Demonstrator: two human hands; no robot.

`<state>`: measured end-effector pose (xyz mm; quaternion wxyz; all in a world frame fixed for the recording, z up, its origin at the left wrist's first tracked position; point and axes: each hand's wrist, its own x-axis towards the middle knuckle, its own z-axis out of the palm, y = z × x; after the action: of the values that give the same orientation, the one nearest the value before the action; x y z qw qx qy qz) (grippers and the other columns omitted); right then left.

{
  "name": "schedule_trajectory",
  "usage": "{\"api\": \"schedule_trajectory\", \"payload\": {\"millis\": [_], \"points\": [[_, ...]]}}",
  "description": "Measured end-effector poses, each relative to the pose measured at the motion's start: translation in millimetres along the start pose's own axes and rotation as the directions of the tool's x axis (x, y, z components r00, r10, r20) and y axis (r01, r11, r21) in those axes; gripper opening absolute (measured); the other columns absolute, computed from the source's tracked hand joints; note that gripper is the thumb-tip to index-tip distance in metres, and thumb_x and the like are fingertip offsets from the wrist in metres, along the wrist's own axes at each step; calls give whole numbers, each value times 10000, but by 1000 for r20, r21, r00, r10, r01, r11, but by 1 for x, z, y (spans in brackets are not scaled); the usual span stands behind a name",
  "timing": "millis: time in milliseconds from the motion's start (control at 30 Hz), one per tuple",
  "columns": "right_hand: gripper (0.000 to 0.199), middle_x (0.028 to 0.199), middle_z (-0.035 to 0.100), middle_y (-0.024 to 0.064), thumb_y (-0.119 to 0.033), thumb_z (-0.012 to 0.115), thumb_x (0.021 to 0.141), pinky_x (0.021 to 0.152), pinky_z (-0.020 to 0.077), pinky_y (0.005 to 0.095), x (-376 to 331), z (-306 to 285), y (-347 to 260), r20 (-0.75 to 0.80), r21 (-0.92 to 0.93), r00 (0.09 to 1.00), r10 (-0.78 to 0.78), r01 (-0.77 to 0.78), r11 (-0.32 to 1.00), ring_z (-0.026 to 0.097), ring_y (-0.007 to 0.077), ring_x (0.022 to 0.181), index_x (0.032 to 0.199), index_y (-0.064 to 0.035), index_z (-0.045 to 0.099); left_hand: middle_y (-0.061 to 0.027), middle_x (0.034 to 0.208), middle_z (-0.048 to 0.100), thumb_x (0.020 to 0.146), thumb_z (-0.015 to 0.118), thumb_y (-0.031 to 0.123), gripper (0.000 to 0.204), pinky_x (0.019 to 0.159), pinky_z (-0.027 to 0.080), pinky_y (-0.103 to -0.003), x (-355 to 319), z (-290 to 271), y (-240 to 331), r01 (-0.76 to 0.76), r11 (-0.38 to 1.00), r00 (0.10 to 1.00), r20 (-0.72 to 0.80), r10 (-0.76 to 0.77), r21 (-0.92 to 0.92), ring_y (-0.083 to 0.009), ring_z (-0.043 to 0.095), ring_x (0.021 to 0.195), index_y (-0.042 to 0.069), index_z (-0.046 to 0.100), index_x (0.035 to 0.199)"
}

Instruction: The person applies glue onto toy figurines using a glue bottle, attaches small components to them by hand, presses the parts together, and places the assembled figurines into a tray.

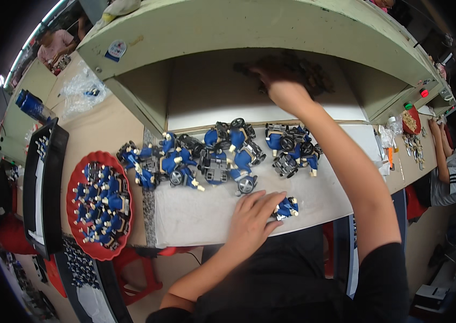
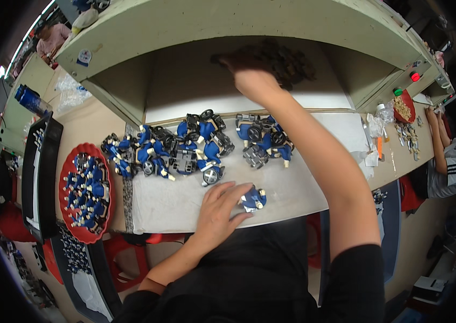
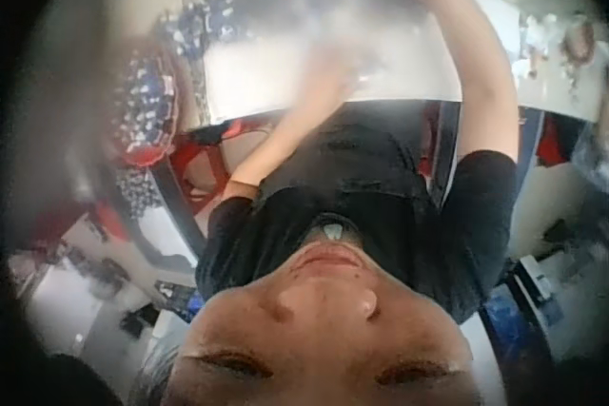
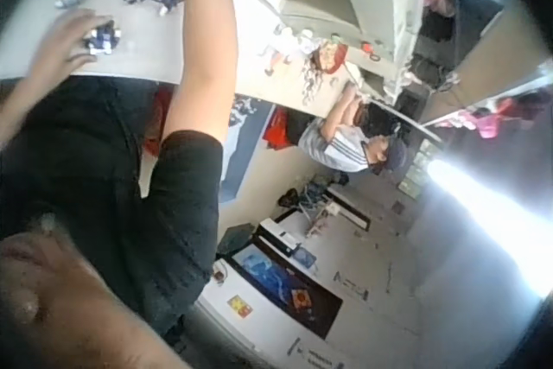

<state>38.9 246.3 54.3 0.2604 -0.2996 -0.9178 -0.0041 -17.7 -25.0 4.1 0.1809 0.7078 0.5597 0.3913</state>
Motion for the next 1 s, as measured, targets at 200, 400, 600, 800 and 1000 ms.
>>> {"api": "schedule_trajectory", "payload": {"millis": [200, 400, 600, 800, 1000], "points": [[368, 1090, 548, 222, -266, 311, 900, 895, 402, 440, 81, 65, 30, 383, -298, 921, 71, 50, 953, 529, 362, 1018, 1074, -61, 562, -47, 1085, 584, 587, 750, 124, 605, 893, 365, -387, 5, 3, -1, 36, 999, 999, 36, -35, -16, -287, 503, 1031, 98, 527, 1149], [190, 908, 570, 176, -151, 516, 813, 680, 435, 424, 88, 66, 36, -178, -43, 973, -148, 143, 989, 561, 315, 773, 947, -27, 570, -61, 1066, 582, 550, 760, 88, 643, 880, 373, -379, 8, 3, -4, 14, 999, 1000, -21, -14, 29, -288, 498, 1022, 99, 538, 1154], [168, 921, 616, 181, -90, 491, 869, 741, 487, 313, -109, -87, -14, -82, -105, 976, 201, -209, 972, 621, 236, 835, 972, 25, 557, -59, 1060, 579, 560, 757, 103, 659, 887, 361, -359, -1, 8, -10, -2, 999, 999, -45, 4, 46, -266, 501, 1017, 120, 517, 1174], [149, 832, 632, 109, 75, 633, 713, 677, 494, 245, -234, -109, -101, -144, 580, 923, 357, -214, 786, 623, 167, 758, 850, 21, 611, -43, 1091, 583, 567, 753, 119, 633, 892, 363, -343, -2, 12, -8, -55, 997, 996, -66, 59, 56, -248, 509, 1013, 137, 533, 1160], [168, 747, 614, 76, 44, 669, 639, 616, 483, 271, -233, -84, -111, -180, 345, 978, 100, -33, 938, 604, 204, 702, 791, -13, 624, -44, 1036, 595, 568, 758, 110, 645, 851, 404, -326, -1, 11, -8, -64, 996, 995, -67, 68, 60, -222, 538, 948, 153, 534, 1172]]}}
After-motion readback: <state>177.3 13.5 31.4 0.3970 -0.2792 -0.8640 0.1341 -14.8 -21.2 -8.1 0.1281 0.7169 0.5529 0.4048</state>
